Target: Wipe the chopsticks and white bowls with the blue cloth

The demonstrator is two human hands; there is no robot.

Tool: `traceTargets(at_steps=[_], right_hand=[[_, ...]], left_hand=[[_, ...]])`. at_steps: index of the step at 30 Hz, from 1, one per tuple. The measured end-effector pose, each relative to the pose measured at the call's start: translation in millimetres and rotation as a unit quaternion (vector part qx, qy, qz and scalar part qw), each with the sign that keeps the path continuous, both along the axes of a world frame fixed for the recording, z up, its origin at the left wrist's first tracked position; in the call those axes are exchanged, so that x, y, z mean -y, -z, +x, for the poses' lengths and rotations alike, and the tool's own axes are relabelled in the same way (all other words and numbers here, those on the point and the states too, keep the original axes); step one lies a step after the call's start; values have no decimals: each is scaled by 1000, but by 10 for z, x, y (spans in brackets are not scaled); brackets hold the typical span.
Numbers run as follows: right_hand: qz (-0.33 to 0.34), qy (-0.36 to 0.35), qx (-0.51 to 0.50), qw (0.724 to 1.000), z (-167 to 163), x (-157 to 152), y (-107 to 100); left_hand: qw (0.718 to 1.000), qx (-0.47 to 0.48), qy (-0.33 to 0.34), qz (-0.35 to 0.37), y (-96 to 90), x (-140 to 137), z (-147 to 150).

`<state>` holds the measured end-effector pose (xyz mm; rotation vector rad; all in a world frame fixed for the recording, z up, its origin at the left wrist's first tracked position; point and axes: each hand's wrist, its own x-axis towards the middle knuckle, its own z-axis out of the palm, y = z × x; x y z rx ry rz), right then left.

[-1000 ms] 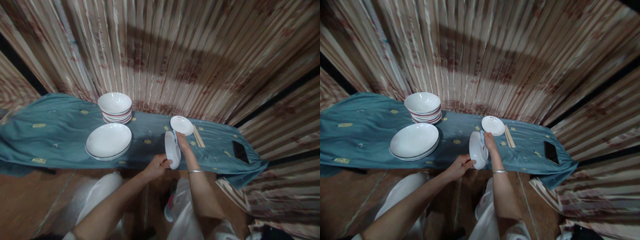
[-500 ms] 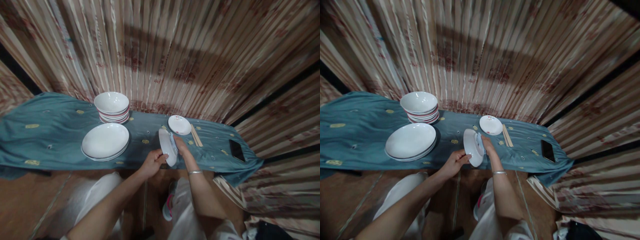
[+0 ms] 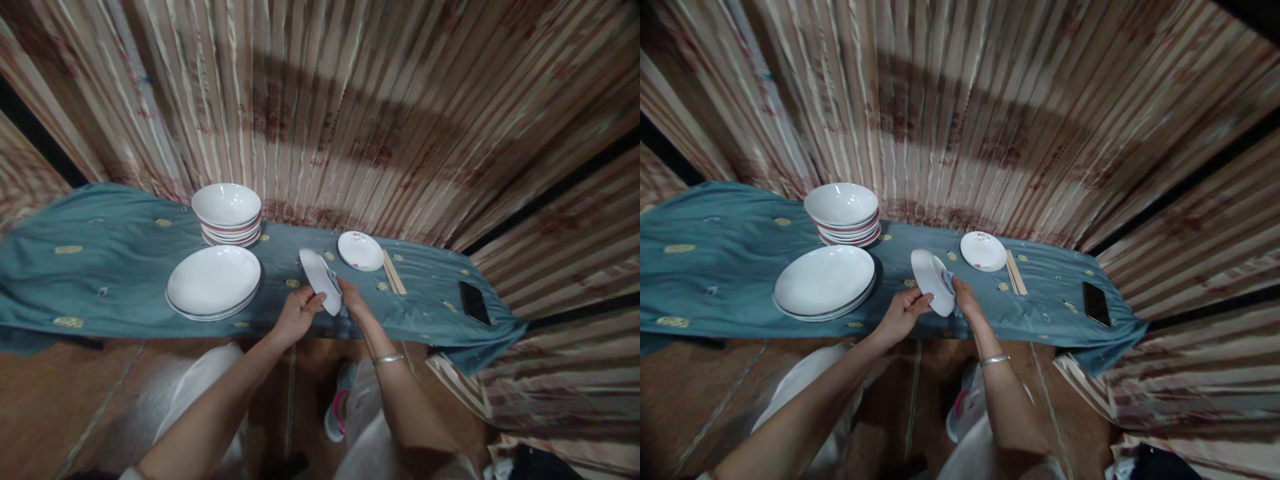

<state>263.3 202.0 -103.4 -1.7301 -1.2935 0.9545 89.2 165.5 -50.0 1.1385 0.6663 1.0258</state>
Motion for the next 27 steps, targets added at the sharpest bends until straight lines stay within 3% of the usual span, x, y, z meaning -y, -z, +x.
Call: traceTargets(at_steps=[2,10,18,23,27], right_hand=[[-32,-2,20,999,-42,55,-70],[-5,-74,150,986,-212,334,-372],[34,-102,297,949,-286,566,-595],[68,-79,285,953,-333,720,-742],[113,-57,274,953,-348,801,-823]], left_hand=[[1000,-10,-7,14,28,-21,-10],[986,-122,-48,102,112,-93,-48],[948,-230,-77,205,17,-89,-21],[946,-211,-65,237,98,-100,66],[951,-198,-13,237,228,-104,147]])
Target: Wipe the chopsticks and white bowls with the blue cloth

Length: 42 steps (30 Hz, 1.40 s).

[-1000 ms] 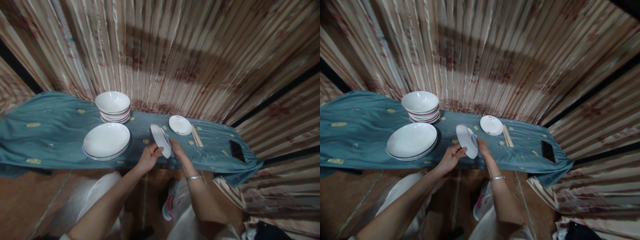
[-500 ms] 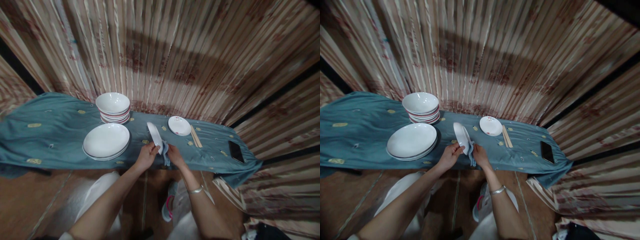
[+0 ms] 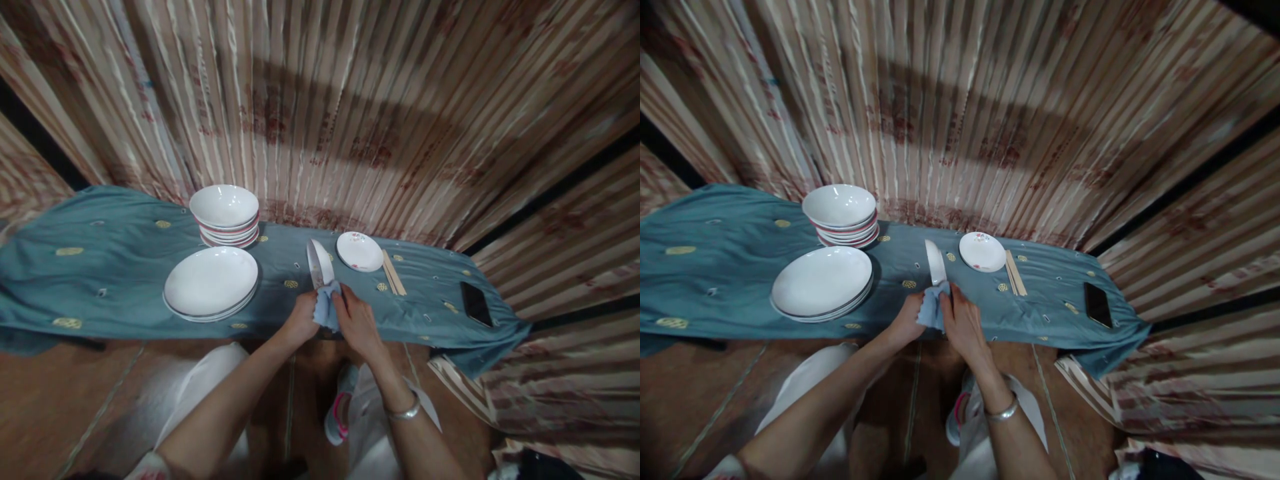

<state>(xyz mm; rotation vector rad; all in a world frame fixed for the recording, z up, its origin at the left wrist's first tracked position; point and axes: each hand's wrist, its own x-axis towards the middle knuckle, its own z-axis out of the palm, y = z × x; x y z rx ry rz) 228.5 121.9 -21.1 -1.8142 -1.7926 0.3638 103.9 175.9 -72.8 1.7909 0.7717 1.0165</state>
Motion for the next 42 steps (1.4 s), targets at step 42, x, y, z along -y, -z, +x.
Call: traceTargets(at_steps=[42], right_hand=[[-83,140,41,986,821,-283,566]], left_hand=[[985,-129,-67,92,348,-151,-80]])
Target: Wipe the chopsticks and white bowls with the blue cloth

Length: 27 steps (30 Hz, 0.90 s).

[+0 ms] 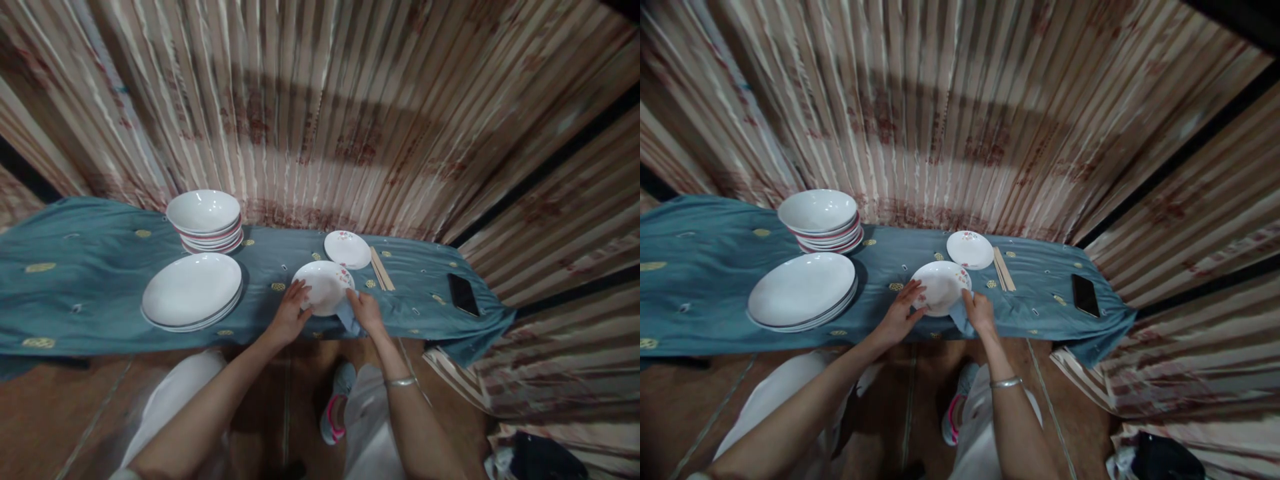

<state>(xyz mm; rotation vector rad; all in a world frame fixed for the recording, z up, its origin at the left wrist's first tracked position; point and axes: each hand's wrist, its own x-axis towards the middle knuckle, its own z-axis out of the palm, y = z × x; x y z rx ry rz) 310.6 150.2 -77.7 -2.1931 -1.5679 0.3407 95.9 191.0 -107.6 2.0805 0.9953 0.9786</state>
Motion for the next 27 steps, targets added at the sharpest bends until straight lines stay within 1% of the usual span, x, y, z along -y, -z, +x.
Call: traceTargets(at_steps=[2,4,6,7,8,10,12,14,16,21,24,27], right_hand=[[-13,4,62,998,20,26,-36],[-18,25,107,994,38,49,-79],[-3,45,128,991,50,58,-113],[14,45,133,990,53,54,-120],[37,37,134,990,53,43,-119],[86,-3,132,987,43,8,-92],[122,-46,128,983,24,-36,-44],[138,-68,132,979,2,-72,1],[135,-71,143,978,-21,-93,22],[72,-93,171,978,-96,-122,-14],[36,-101,177,978,-146,-178,1],[30,-97,182,978,-191,-276,73]], left_hand=[[999,22,-27,-34,58,-29,-33],[995,50,-51,-69,111,-47,-54],[988,88,-66,-112,165,-55,-57],[981,111,-69,-141,193,-57,-50],[973,135,-68,-173,222,-58,-38],[953,180,-68,-236,281,-63,-5],[935,211,-74,-276,332,-75,28],[925,225,-83,-293,367,-93,50],[918,236,-86,-307,385,-111,58],[896,271,-69,-345,377,-128,66],[897,281,-63,-336,366,-126,90],[908,278,-58,-309,357,-127,112]])
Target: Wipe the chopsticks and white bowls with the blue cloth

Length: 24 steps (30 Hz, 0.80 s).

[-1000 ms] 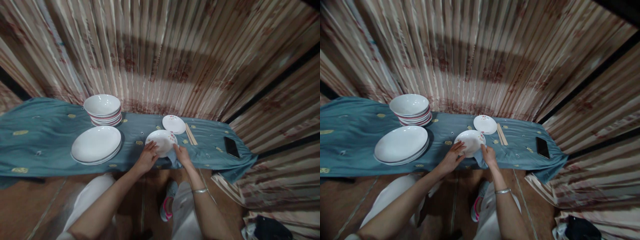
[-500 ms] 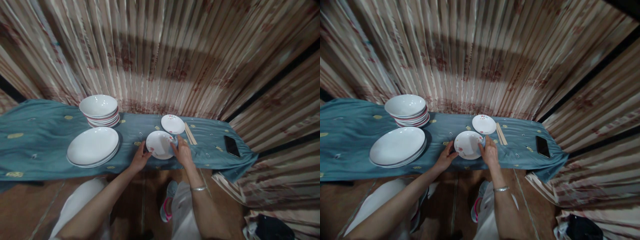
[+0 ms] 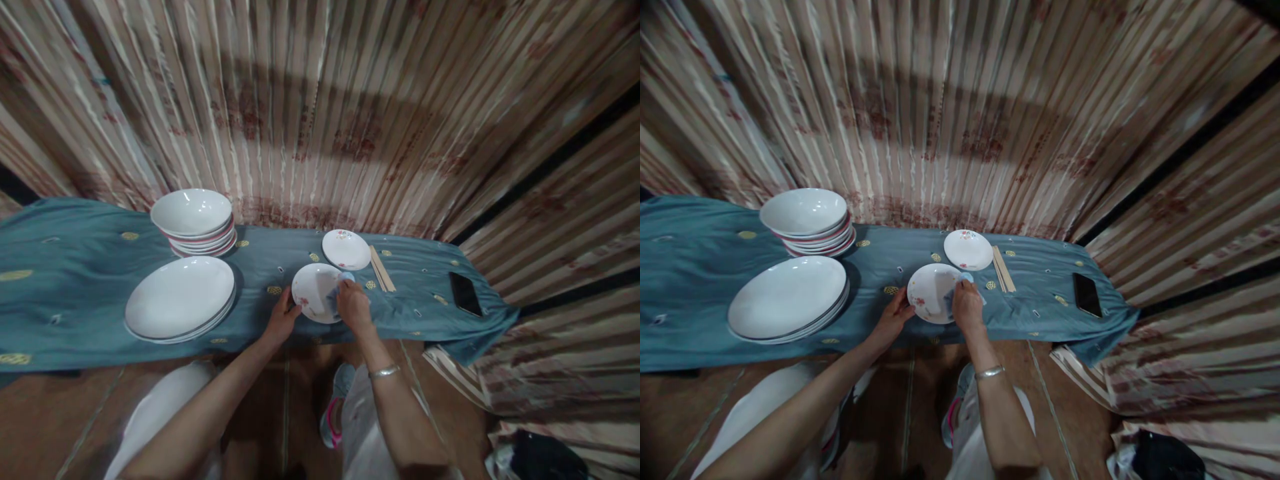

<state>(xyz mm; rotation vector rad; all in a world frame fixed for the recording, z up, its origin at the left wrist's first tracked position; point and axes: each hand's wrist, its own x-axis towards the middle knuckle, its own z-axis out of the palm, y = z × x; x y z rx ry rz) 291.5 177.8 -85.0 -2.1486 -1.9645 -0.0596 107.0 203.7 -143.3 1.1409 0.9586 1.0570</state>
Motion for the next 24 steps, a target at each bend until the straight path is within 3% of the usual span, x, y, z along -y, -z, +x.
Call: traceTargets(at_steps=[7,14,20,24], right_hand=[[31,-13,-56,998,-120,-297,155],[50,-52,-160,984,-348,-521,194],[43,-99,-282,953,-546,-549,203],[24,-147,-380,913,-553,-514,224]], left_hand=[[998,-29,16,49,-29,6,-27],[998,-33,21,52,-35,7,-35],[999,-18,4,36,30,-14,-10],[1000,17,-11,13,75,-17,8]])
